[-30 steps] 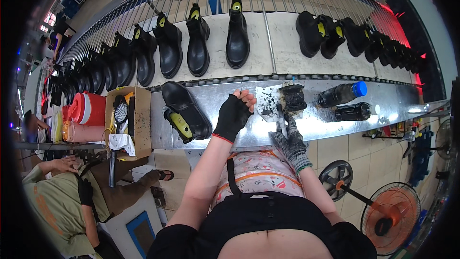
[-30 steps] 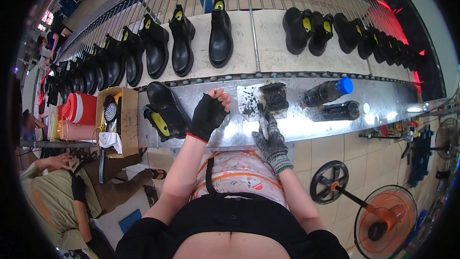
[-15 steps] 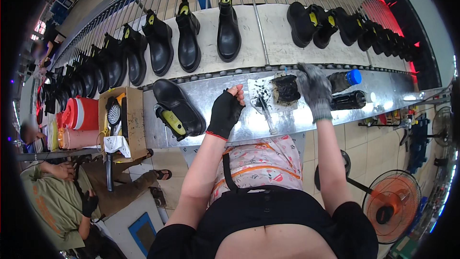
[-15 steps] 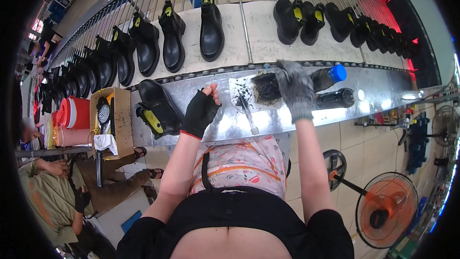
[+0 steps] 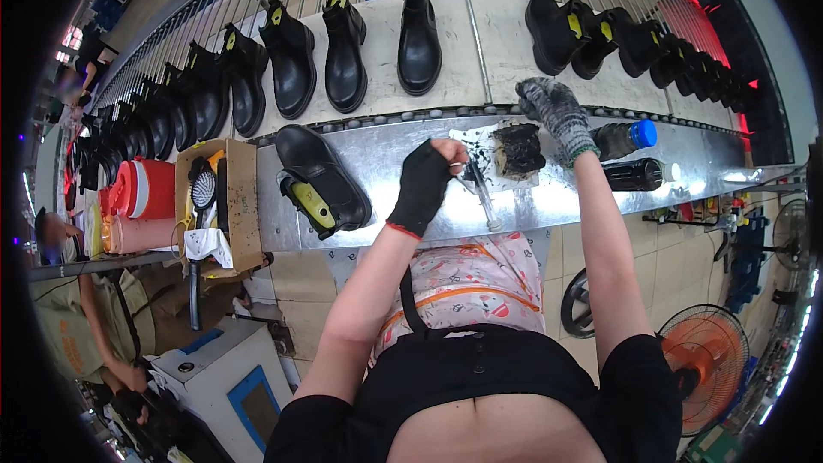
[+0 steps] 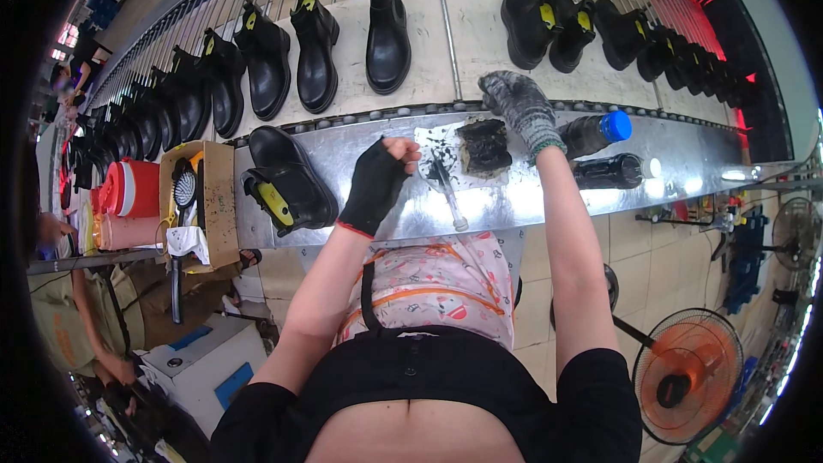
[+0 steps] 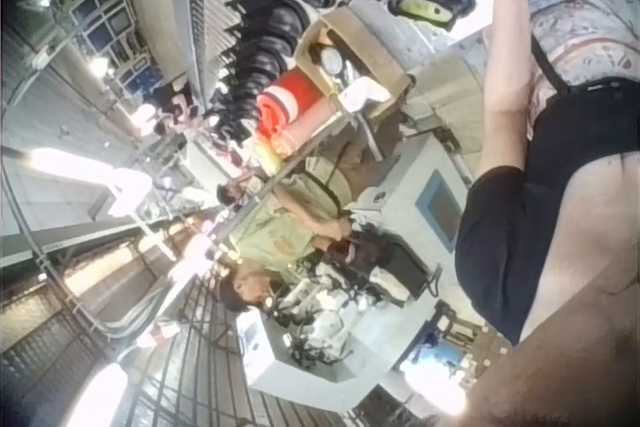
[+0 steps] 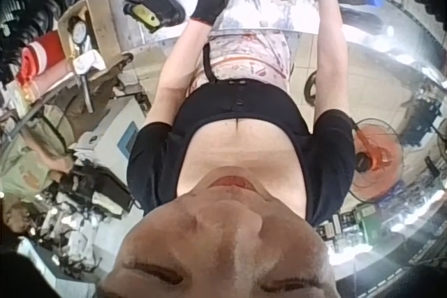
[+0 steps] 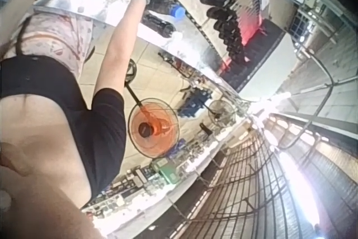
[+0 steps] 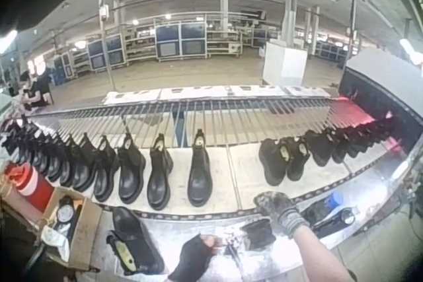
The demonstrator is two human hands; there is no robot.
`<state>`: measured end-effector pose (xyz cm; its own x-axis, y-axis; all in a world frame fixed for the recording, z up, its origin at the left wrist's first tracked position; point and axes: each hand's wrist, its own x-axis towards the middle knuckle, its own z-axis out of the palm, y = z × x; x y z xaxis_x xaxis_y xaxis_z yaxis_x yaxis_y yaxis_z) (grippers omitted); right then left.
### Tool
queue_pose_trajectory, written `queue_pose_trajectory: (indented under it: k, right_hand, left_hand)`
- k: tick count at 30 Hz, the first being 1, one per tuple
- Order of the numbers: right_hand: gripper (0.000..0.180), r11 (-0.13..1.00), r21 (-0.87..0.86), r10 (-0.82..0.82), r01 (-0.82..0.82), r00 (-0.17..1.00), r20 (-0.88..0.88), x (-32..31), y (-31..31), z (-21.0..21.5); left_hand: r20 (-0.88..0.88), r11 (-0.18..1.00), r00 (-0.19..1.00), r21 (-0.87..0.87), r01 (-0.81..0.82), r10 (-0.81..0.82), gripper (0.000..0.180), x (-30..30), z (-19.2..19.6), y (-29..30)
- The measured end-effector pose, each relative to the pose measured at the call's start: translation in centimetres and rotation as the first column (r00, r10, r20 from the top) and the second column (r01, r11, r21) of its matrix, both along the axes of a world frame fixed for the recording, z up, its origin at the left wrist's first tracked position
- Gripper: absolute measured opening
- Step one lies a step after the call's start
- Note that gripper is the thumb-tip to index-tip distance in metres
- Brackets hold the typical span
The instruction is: Using a brush, chemical solution from a bottle, and a scraper tool to clean and prep black work boots on an assembly line.
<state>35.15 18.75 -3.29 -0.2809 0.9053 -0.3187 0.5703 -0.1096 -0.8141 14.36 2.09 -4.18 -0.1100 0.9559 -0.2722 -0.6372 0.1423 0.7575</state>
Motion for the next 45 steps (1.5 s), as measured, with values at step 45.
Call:
queue_pose_trajectory:
  k: [45]
  right_hand:
    - [0.033, 0.961, 0.275, 0.111, 0.013, 0.895, -0.431, -5.3, -12.0, 5.8]
  left_hand:
    - [-0.148, 0.990, 0.979, 0.019, 0.143, -0.138, 0.024, 1.1, 3.6, -0.5]
